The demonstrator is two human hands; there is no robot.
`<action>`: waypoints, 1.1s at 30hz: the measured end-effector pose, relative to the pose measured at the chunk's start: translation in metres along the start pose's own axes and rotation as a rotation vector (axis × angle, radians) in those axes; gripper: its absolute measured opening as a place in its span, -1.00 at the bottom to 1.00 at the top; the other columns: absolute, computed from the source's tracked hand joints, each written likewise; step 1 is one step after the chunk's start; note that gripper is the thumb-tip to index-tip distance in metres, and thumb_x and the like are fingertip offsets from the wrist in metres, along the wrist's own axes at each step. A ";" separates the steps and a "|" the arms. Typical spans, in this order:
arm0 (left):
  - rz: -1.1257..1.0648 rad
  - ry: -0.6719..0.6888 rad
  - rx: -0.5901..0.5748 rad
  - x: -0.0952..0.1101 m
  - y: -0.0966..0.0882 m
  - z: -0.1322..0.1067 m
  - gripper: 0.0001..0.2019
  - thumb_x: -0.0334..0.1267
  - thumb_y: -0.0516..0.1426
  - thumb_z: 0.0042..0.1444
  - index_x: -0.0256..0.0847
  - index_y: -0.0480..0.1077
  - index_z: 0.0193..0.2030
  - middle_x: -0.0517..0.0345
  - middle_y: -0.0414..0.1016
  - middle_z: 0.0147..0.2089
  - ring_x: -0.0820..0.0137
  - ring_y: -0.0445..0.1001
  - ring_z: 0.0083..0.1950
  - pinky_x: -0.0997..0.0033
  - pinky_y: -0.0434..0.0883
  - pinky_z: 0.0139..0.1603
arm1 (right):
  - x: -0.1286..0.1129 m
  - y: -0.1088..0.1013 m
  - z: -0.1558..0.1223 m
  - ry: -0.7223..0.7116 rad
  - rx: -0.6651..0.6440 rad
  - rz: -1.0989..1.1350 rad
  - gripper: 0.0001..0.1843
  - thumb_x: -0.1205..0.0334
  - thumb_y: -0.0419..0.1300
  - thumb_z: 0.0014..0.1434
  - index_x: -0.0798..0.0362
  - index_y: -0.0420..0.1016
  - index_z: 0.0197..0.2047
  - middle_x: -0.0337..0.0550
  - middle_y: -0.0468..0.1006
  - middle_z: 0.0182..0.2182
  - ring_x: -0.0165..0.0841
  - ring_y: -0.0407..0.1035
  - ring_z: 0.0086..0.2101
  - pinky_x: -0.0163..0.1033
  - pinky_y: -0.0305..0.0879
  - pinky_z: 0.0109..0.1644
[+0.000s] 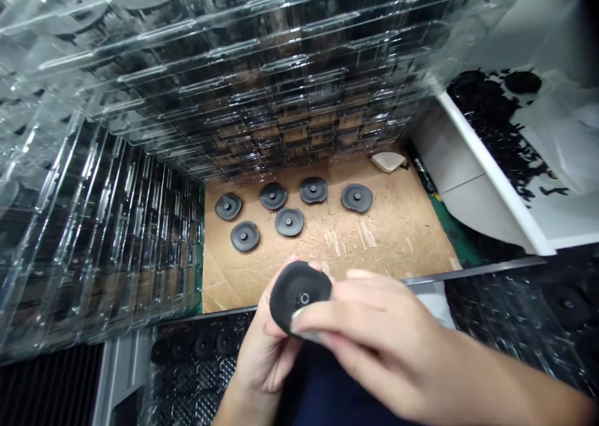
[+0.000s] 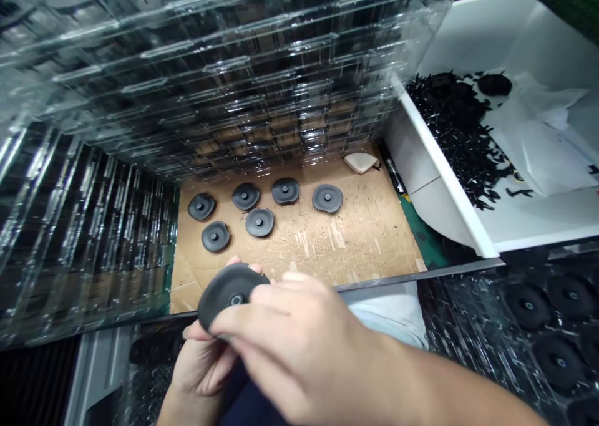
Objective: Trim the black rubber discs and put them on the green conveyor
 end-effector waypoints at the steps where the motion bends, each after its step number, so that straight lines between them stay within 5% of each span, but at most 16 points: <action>1: -0.011 -0.003 -0.028 -0.001 -0.001 0.001 -0.52 -0.27 0.37 -0.23 -0.14 0.45 -0.08 0.14 0.58 -0.09 0.40 0.53 -0.10 0.55 0.45 -0.06 | 0.002 -0.004 -0.005 0.063 -0.015 -0.028 -0.76 0.45 0.03 0.22 0.14 0.47 -0.13 -0.22 0.53 -0.39 -0.44 0.33 -0.42 -0.30 0.20 -0.30; 4: -0.041 -0.040 -0.082 -0.006 -0.004 0.005 -0.49 -0.25 0.35 -0.18 -0.18 0.43 -0.01 0.11 0.56 -0.04 0.38 0.51 -0.04 0.56 0.43 -0.02 | 0.006 -0.018 -0.005 0.136 0.074 -0.263 -0.75 0.47 0.02 0.22 0.10 0.49 -0.16 -0.22 0.49 -0.45 -0.41 0.25 -0.48 -0.27 0.12 -0.36; 8: -0.072 -0.048 -0.115 -0.008 -0.003 0.005 -0.51 -0.26 0.33 -0.14 -0.10 0.43 0.01 0.20 0.58 -0.07 0.43 0.54 -0.10 0.59 0.44 -0.06 | 0.018 -0.021 0.013 -0.131 0.098 -0.225 -0.66 0.43 -0.07 0.27 0.04 0.53 -0.18 -0.18 0.52 -0.41 -0.38 0.30 -0.41 -0.25 0.19 -0.31; 13: -0.141 -0.061 -0.233 0.000 -0.002 -0.005 -0.49 -0.03 0.31 -0.22 -0.04 0.47 -0.04 0.11 0.55 0.02 0.31 0.56 -0.10 0.38 0.41 0.05 | 0.078 -0.001 -0.010 0.239 0.229 -0.161 -0.73 0.34 0.02 0.26 0.07 0.48 -0.05 -0.12 0.55 -0.29 -0.36 0.42 -0.27 -0.26 0.34 -0.19; 18: -0.160 -0.078 -0.224 0.002 -0.004 -0.006 -0.58 -0.06 0.30 -0.18 -0.02 0.50 -0.10 0.21 0.58 -0.04 0.33 0.56 -0.09 0.45 0.43 -0.01 | 0.116 0.028 -0.048 0.336 0.152 -0.171 -0.74 0.32 0.03 0.21 0.06 0.52 -0.14 -0.13 0.59 -0.36 -0.32 0.48 -0.36 -0.24 0.41 -0.29; 23: -0.107 -0.071 -0.232 -0.002 0.000 -0.004 -0.48 -0.03 0.31 -0.21 -0.03 0.47 -0.04 0.15 0.57 -0.03 0.26 0.54 -0.05 0.36 0.41 0.04 | 0.068 -0.012 -0.023 0.374 0.305 -0.182 -0.77 0.29 0.03 0.27 0.01 0.41 -0.04 -0.17 0.58 -0.17 -0.38 0.47 -0.26 -0.31 0.37 -0.27; 27: 0.018 -0.018 -0.103 -0.008 -0.006 -0.003 -0.36 -0.04 0.35 -0.26 -0.03 0.41 0.06 0.13 0.57 -0.06 0.26 0.50 -0.03 0.40 0.42 0.00 | 0.010 -0.019 0.005 -0.097 0.175 -0.120 -0.73 0.37 -0.01 0.29 0.03 0.45 -0.04 -0.24 0.60 -0.28 -0.43 0.43 -0.31 -0.28 0.24 -0.27; 31: 0.085 0.052 -0.024 -0.011 -0.011 -0.001 -0.39 -0.05 0.36 -0.29 -0.06 0.44 0.01 0.18 0.56 -0.09 0.39 0.49 -0.13 0.59 0.43 -0.18 | 0.012 -0.005 0.011 0.101 0.143 -0.288 -0.70 0.45 -0.01 0.24 0.08 0.53 -0.14 -0.21 0.58 -0.36 -0.38 0.38 -0.37 -0.23 0.13 -0.30; 33: 0.100 0.044 -0.036 -0.011 -0.009 -0.002 -0.44 -0.03 0.36 -0.29 -0.06 0.47 -0.05 0.18 0.56 -0.12 0.38 0.49 -0.14 0.55 0.43 -0.16 | 0.012 0.000 0.013 -0.007 0.142 -0.282 -0.68 0.42 -0.03 0.25 0.06 0.53 -0.13 -0.22 0.56 -0.41 -0.40 0.34 -0.43 -0.22 0.08 -0.32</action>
Point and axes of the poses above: each hand's wrist, its own z-axis towards the middle knuckle, its own y-axis out of the palm, x = y × z, the point moved 3 cm from there along z, towards the middle knuckle
